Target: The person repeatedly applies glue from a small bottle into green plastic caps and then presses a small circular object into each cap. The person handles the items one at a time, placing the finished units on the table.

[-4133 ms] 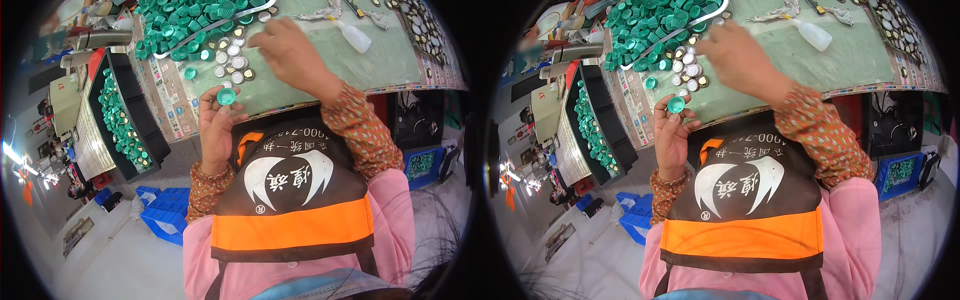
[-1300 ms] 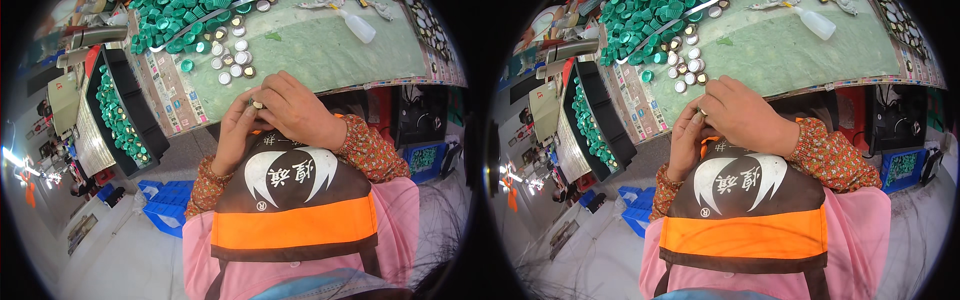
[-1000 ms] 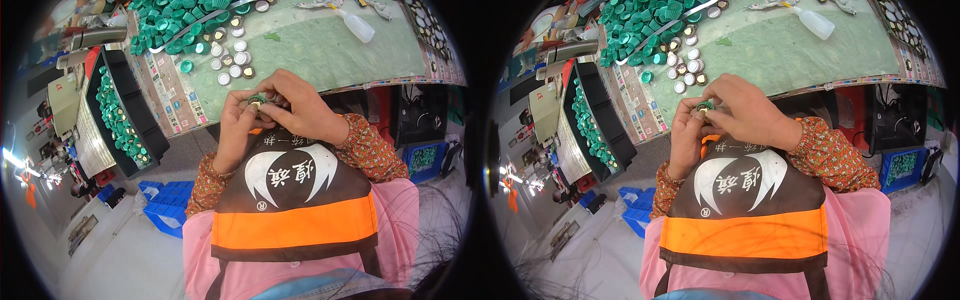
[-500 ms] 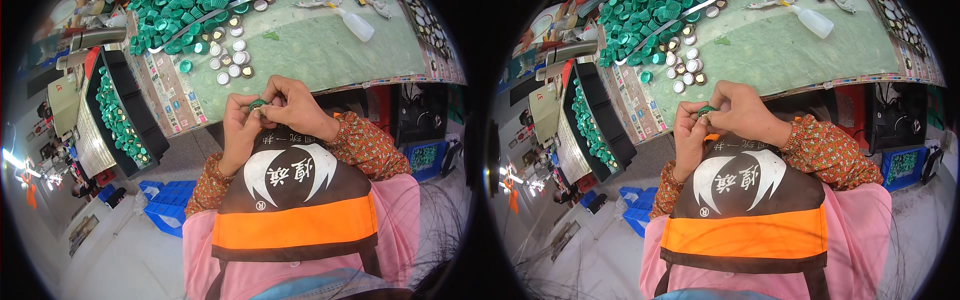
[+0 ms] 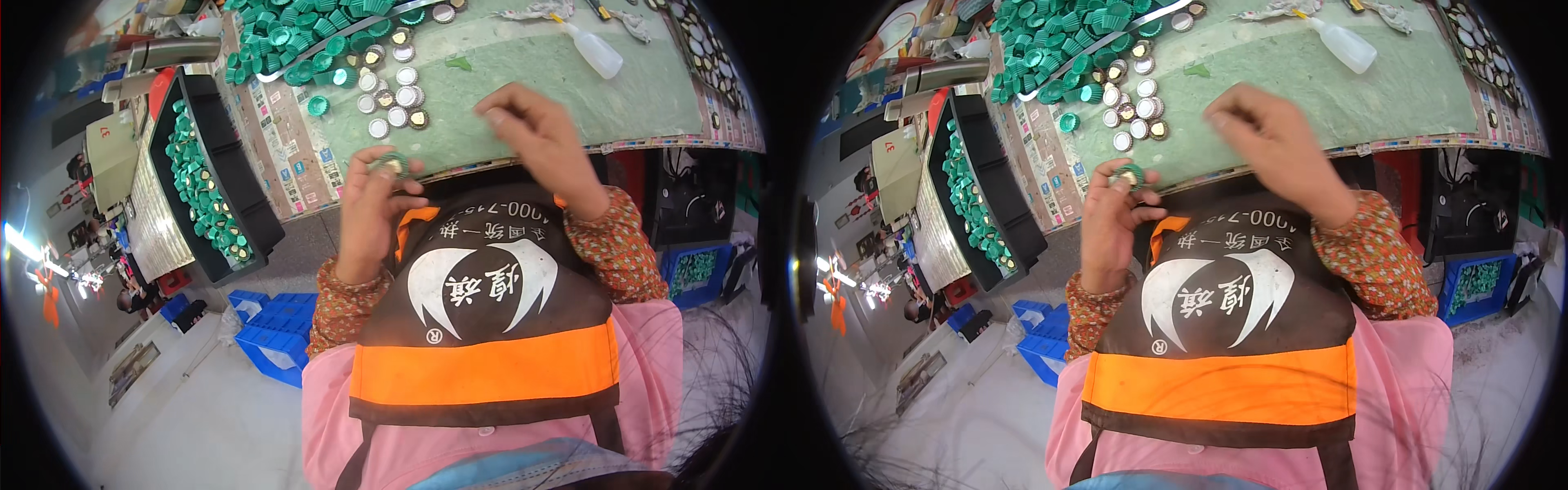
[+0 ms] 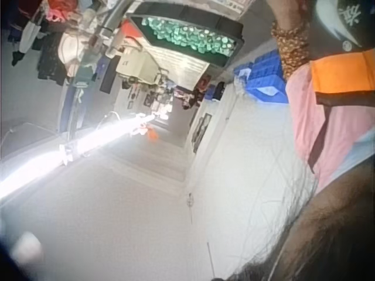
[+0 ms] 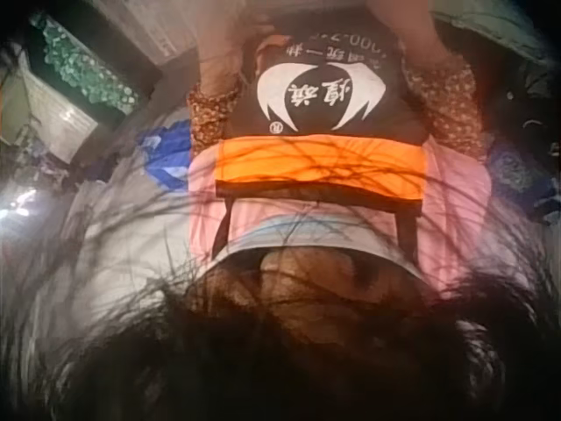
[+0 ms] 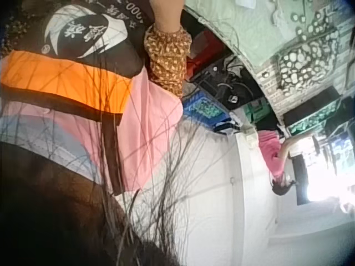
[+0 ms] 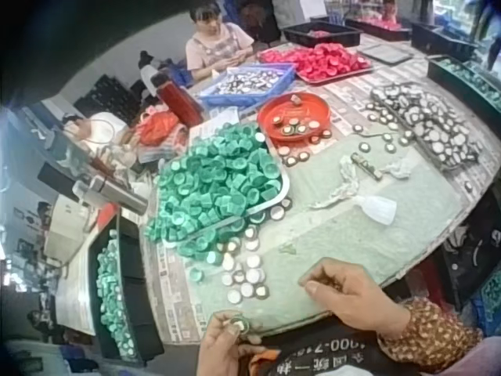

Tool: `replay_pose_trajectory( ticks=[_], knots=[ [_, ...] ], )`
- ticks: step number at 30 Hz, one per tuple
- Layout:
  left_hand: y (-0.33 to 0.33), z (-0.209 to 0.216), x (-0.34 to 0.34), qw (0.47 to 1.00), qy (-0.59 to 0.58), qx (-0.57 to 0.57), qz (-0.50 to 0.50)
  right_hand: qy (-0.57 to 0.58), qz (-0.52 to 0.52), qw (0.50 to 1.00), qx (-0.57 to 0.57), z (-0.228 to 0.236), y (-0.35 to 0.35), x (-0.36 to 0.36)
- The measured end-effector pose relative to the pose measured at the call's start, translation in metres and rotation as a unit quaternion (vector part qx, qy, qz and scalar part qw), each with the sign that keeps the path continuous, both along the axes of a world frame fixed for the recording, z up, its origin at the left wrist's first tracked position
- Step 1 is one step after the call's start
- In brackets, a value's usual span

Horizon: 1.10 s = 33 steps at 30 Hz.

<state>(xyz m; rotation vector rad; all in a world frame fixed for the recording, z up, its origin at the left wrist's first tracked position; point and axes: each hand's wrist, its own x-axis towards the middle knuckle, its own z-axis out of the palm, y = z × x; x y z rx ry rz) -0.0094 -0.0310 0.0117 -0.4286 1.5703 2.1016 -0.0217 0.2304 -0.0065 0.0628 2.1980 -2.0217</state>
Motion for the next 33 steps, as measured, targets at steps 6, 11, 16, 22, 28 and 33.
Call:
replay_pose_trajectory(
  ticks=[6,11,16,22,28,33],
  knots=[
    [-0.137,0.013,-0.036,0.955,0.181,0.161,0.169,0.245,-0.182,0.843,0.443,0.002,0.073,-0.021],
    [-0.164,0.032,-0.047,0.888,0.215,0.252,0.320,0.221,-0.161,0.779,0.565,-0.016,0.100,-0.027],
    [-0.101,0.014,-0.056,0.958,0.184,-0.152,0.157,0.228,-0.146,0.778,0.567,-0.041,0.106,-0.035],
    [-0.064,-0.018,-0.095,0.730,0.311,-0.606,-0.059,0.241,-0.176,0.774,0.558,-0.038,0.106,-0.035],
    [-0.056,-0.035,-0.090,0.820,0.328,-0.470,-0.004,0.140,-0.185,0.944,0.233,-0.006,0.066,-0.017],
    [0.006,0.007,-0.053,0.949,0.187,-0.247,-0.051,-0.030,0.011,0.997,-0.065,0.027,0.008,-0.006]
  ],
)
